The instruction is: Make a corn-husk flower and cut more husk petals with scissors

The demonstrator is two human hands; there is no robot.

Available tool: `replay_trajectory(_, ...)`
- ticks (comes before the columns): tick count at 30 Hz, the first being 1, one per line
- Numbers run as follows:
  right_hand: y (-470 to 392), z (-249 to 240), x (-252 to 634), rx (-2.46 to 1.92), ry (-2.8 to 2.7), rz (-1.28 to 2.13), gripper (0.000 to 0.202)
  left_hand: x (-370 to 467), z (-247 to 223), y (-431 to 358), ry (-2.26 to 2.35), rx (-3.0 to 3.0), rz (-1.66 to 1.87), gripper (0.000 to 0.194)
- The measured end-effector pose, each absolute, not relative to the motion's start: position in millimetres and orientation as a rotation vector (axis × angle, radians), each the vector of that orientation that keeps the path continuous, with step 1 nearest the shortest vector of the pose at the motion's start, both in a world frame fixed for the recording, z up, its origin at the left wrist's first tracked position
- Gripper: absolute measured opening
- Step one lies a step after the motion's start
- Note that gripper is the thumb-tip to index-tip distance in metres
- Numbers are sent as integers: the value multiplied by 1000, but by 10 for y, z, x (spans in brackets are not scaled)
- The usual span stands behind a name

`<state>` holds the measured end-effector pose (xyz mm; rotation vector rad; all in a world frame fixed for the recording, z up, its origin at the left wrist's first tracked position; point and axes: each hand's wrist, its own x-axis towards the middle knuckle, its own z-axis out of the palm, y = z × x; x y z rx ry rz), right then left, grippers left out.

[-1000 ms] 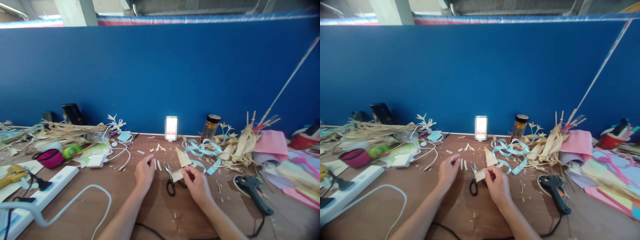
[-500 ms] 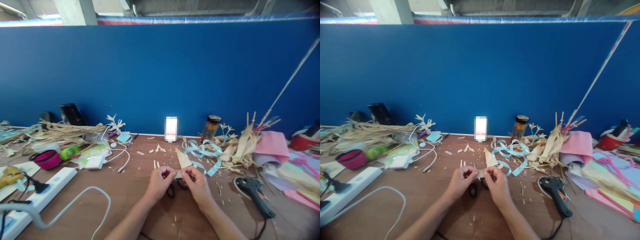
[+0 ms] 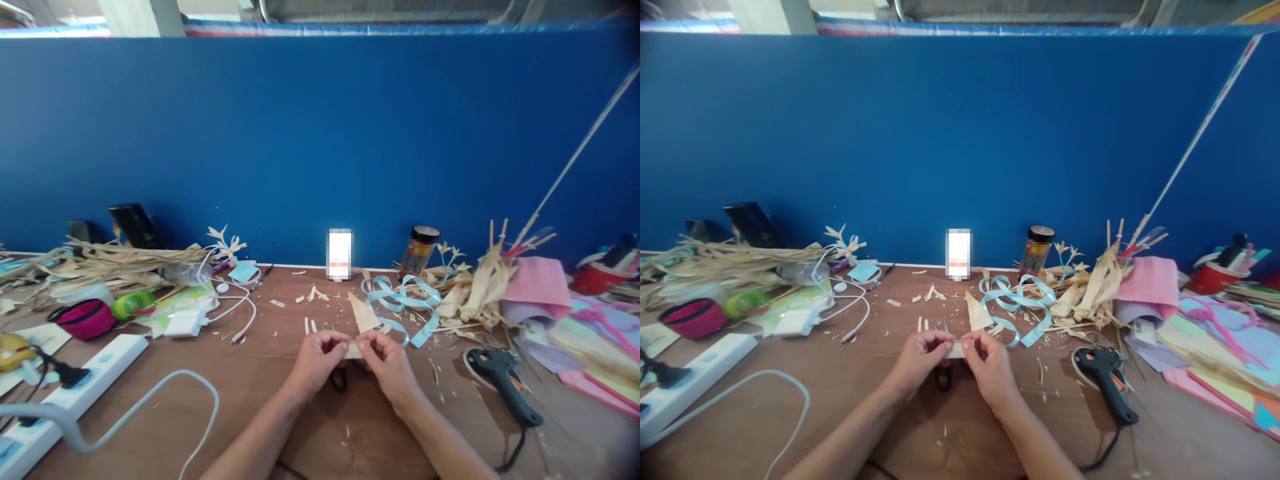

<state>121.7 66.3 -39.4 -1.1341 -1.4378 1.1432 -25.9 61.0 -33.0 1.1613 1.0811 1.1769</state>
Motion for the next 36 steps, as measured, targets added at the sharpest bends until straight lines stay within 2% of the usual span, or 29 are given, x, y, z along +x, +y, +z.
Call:
replay_trajectory(8,675,-403,1215,-1085,-1358,1242,16,-251,-292,598,1031,1016,1199,20)
replay_trajectory(14,637,-352,1230,-1131,-1573,933,13,-257,-274,599,1050,974,1172,25)
replay_trajectory(17,621,-339,1231,-1137,-1617,892,14,-269,-315,616,1068,977,1124,28)
replay_trajectory(25,649,-347,1240,-1186,-1433,1154,30,-281,-354,630,1071,979,1150,30)
replay_trajectory(30,674,-393,1242,-1226,-1423,1191,30,-270,-327,614,1087,999,1120,28)
replay_trajectory(36,684,-398,1242,-1241,-1378,1174,30,-266,-333,633,1126,906,1109,35)
